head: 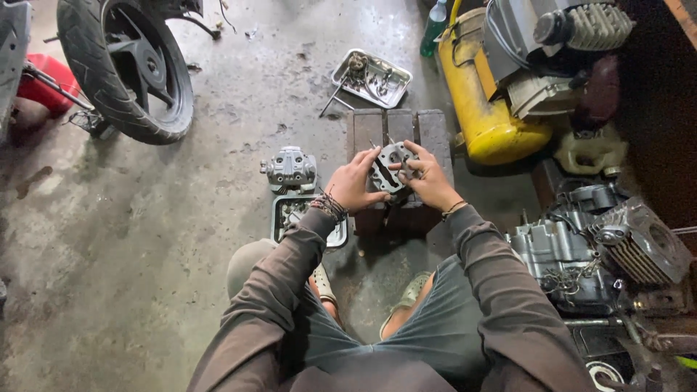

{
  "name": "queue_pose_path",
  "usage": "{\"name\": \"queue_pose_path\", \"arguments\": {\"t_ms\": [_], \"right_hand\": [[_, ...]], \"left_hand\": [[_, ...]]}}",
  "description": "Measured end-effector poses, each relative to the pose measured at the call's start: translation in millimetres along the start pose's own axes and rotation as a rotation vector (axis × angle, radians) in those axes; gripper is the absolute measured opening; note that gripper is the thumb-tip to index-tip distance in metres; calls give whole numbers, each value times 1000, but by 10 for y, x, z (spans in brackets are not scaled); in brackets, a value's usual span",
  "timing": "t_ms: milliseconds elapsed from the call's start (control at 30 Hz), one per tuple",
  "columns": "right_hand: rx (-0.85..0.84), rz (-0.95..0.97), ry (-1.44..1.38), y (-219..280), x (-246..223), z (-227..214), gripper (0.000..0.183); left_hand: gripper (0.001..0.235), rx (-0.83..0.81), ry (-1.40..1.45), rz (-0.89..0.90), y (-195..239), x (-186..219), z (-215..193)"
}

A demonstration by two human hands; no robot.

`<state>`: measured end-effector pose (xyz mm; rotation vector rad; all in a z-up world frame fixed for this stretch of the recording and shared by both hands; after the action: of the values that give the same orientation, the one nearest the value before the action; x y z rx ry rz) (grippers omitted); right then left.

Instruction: Inspecting the valve movement and fit within a motorcycle cylinder head by manually pushing valves and using a small rod.

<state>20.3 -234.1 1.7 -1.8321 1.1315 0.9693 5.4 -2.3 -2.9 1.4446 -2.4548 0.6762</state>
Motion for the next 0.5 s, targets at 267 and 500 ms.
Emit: {"name": "queue_pose_path", "arguments": {"t_ms": [267,500], "right_hand": [[1,3,-8,24,-72,-6,25],[6,8,-4,2,91,0,23]], "left_hand": [[113,-24,0,-15,-7,-5,13],[114,-33,-1,-21,-16,-23,39]]}}
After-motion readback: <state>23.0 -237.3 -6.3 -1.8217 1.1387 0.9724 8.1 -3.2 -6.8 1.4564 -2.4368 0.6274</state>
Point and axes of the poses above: each hand's wrist, its own y-axis away from the middle knuckle, its own z-axis out of the palm, x = y × z, the point moved 1 cm from there along -y, towards the middle knuckle, and after that the axes turned 10 degrees about -y, right-handed, at the moved point
